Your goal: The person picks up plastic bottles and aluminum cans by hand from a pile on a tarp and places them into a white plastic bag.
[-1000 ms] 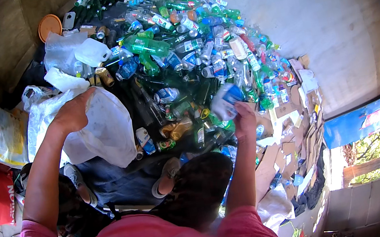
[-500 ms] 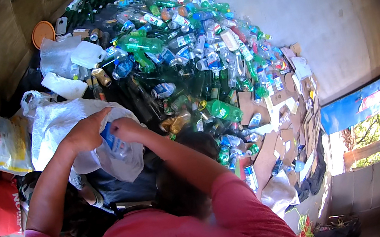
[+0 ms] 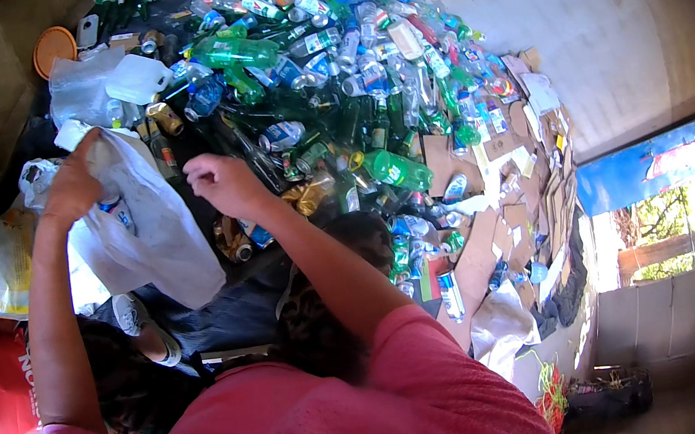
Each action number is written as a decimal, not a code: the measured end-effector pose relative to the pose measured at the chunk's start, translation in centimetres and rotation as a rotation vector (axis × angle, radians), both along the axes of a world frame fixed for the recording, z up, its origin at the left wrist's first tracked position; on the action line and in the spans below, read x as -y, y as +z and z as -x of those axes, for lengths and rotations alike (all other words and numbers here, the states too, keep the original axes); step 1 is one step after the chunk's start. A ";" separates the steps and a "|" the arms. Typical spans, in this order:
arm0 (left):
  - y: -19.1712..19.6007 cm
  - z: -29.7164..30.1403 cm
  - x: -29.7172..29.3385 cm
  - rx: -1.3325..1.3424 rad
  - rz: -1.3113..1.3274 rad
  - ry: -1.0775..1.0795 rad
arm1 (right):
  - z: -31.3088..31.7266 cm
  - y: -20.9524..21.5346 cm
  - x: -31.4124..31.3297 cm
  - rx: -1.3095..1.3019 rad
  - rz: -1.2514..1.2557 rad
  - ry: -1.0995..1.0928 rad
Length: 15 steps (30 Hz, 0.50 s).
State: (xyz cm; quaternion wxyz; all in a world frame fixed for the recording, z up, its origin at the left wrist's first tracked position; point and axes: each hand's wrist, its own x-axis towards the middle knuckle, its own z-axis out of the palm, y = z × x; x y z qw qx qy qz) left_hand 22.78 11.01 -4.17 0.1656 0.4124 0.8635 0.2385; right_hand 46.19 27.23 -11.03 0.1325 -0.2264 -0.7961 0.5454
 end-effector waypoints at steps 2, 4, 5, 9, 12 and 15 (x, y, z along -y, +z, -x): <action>-0.2 0.7 0.1 0.035 -0.050 0.001 | -1.4 0.2 -0.6 0.074 -0.119 -0.098; -0.5 1.0 -0.2 0.074 -0.127 -0.017 | -2.1 -0.9 -0.6 0.216 -0.133 -0.083; -0.8 0.9 -0.3 0.101 -0.178 -0.034 | -2.4 -1.8 -0.5 0.286 -0.138 -0.074; -1.3 -0.3 -1.2 0.254 -0.331 -0.105 | -2.6 -7.0 2.1 0.336 -0.352 0.028; -1.5 -1.0 -0.5 0.321 -0.351 -0.096 | -2.0 -7.6 2.0 0.654 -0.450 -0.084; -3.1 -1.5 0.9 0.241 -0.238 -0.125 | -1.6 -11.0 -1.0 0.493 -0.475 -0.228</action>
